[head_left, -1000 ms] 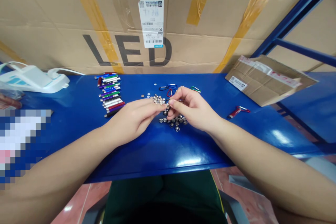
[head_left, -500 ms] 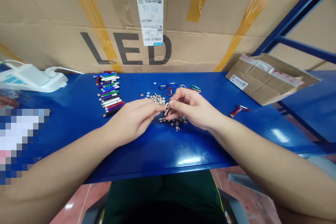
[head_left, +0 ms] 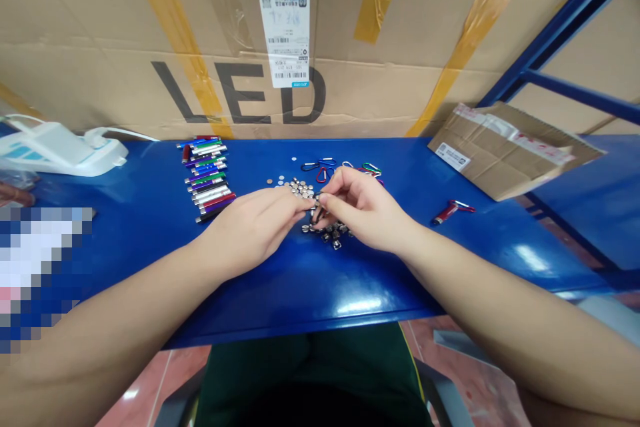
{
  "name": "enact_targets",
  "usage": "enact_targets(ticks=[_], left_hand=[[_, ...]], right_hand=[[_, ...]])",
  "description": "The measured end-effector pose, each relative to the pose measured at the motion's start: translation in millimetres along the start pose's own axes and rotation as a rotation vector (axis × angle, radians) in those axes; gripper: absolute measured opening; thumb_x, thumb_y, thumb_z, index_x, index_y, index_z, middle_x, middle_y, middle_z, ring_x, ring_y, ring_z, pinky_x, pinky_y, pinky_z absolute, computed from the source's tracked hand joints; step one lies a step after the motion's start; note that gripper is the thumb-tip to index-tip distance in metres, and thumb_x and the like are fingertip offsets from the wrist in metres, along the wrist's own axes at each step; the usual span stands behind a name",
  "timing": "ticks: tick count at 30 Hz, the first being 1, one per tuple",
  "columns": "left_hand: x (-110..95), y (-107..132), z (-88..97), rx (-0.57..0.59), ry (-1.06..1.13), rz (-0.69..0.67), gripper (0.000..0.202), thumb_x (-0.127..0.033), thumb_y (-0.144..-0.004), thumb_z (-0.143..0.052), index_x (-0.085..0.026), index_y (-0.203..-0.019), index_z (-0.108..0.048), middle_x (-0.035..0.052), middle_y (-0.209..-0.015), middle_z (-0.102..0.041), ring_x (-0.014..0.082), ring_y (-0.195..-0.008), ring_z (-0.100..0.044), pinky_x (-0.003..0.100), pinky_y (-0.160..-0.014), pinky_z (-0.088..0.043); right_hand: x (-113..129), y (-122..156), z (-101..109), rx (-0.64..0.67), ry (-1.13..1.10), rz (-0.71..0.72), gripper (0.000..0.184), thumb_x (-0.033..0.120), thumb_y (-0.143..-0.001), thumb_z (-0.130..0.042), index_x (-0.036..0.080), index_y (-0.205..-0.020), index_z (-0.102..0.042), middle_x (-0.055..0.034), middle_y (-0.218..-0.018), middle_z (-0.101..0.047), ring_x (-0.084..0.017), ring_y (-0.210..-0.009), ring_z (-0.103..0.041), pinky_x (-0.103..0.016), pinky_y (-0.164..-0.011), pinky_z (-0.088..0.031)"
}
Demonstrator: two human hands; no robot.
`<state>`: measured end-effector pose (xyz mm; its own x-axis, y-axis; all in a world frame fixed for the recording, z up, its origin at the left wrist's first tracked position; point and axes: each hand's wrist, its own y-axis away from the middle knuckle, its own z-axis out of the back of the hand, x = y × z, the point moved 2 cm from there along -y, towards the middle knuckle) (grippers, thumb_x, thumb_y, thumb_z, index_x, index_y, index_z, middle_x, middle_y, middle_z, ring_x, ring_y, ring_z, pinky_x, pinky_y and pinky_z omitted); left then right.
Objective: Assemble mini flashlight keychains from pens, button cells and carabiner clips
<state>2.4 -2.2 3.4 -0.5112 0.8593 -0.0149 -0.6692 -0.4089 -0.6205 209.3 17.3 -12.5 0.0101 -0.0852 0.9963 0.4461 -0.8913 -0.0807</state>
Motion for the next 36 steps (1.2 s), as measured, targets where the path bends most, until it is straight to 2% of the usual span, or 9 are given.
enact_targets(ticks=[2,6,8,11,15,23,30,33,36], left_hand=[[0.6,-0.6,1.8,0.014,0.047,0.048,0.018,-0.019,-0.108,-0.05,-0.016,-0.115,-0.067,0.0074,-0.101,-0.079,0.0195,-0.089,-0.076,0.028,-0.08,-0.06],[3.1,-1.6,5.8,0.073,0.108,0.211,0.031,-0.022,-0.108,-0.053,-0.013,-0.136,-0.059,0.0101,-0.115,-0.08,0.0206,-0.099,-0.078,0.028,-0.083,-0.06],[3.5,-1.8,6.2,0.096,0.102,0.162,0.032,-0.023,-0.109,-0.05,-0.013,-0.137,-0.062,0.011,-0.118,-0.079,0.0222,-0.103,-0.077,0.031,-0.088,-0.059],[5.2,-1.4,5.1,0.113,0.119,0.034,0.028,-0.02,-0.11,-0.048,-0.015,-0.129,-0.069,0.009,-0.11,-0.079,0.0214,-0.101,-0.074,0.032,-0.092,-0.057],[8.6,-0.6,4.1,0.134,0.166,0.02,0.026,-0.019,-0.109,-0.05,-0.013,-0.126,-0.069,0.0086,-0.109,-0.08,0.0198,-0.101,-0.073,0.03,-0.093,-0.055],[7.9,-0.8,6.4,0.173,0.168,0.114,0.026,-0.024,-0.109,-0.049,-0.015,-0.122,-0.07,0.0079,-0.108,-0.08,0.0193,-0.098,-0.076,0.028,-0.089,-0.058],[6.0,-0.3,9.2,0.182,0.208,0.211,0.024,-0.026,-0.108,-0.052,-0.016,-0.121,-0.069,0.006,-0.109,-0.08,0.0187,-0.099,-0.077,0.026,-0.087,-0.058],[5.4,-1.0,8.7,0.177,0.229,0.245,0.024,-0.024,-0.108,-0.05,-0.015,-0.12,-0.068,0.0061,-0.108,-0.08,0.0173,-0.095,-0.076,0.024,-0.084,-0.057],[5.8,-2.3,7.7,0.165,0.244,0.274,0.022,-0.023,-0.107,-0.05,-0.016,-0.118,-0.067,0.005,-0.106,-0.078,0.0161,-0.091,-0.075,0.023,-0.082,-0.055]], right_hand=[[-0.3,0.1,-0.7,0.028,0.012,0.004,0.025,0.031,-0.094,-0.074,0.022,-0.091,-0.051,0.0013,-0.074,-0.072,-0.013,-0.069,-0.076,-0.026,-0.068,-0.066],[3.4,1.1,-0.6,0.093,0.0,0.005,0.02,0.023,-0.096,-0.069,0.022,-0.092,-0.049,0.003,-0.074,-0.071,-0.012,-0.067,-0.076,-0.025,-0.068,-0.066],[5.8,1.8,0.1,0.132,-0.01,-0.023,0.019,0.022,-0.097,-0.067,0.023,-0.094,-0.048,0.0038,-0.074,-0.07,-0.013,-0.067,-0.076,-0.025,-0.066,-0.066],[7.4,2.9,1.2,0.165,0.038,-0.076,0.016,0.022,-0.097,-0.065,0.022,-0.094,-0.049,0.005,-0.069,-0.068,-0.012,-0.058,-0.072,-0.021,-0.054,-0.061],[7.3,4.3,1.2,0.131,0.147,-0.081,0.014,0.022,-0.097,-0.064,0.021,-0.093,-0.051,0.0081,-0.061,-0.06,-0.008,-0.044,-0.061,-0.017,-0.042,-0.049],[8.1,6.3,-1.7,0.105,0.193,-0.014,0.012,0.023,-0.102,-0.06,0.022,-0.098,-0.049,0.0042,-0.065,-0.068,-0.011,-0.055,-0.07,-0.02,-0.054,-0.058],[7.5,5.3,0.2,0.127,0.071,-0.037,0.015,0.03,-0.105,-0.059,0.023,-0.102,-0.046,0.0044,-0.068,-0.067,-0.014,-0.064,-0.075,-0.024,-0.059,-0.063],[9.0,3.8,0.3,0.136,0.036,0.005,0.014,0.028,-0.102,-0.062,0.022,-0.106,-0.05,0.0034,-0.079,-0.065,-0.01,-0.063,-0.071,-0.022,-0.06,-0.061],[8.1,2.4,-0.3,0.12,0.003,0.054,0.024,0.023,-0.095,-0.07,0.021,-0.112,-0.054,0.001,-0.093,-0.064,-0.01,-0.074,-0.07,-0.024,-0.068,-0.062]])
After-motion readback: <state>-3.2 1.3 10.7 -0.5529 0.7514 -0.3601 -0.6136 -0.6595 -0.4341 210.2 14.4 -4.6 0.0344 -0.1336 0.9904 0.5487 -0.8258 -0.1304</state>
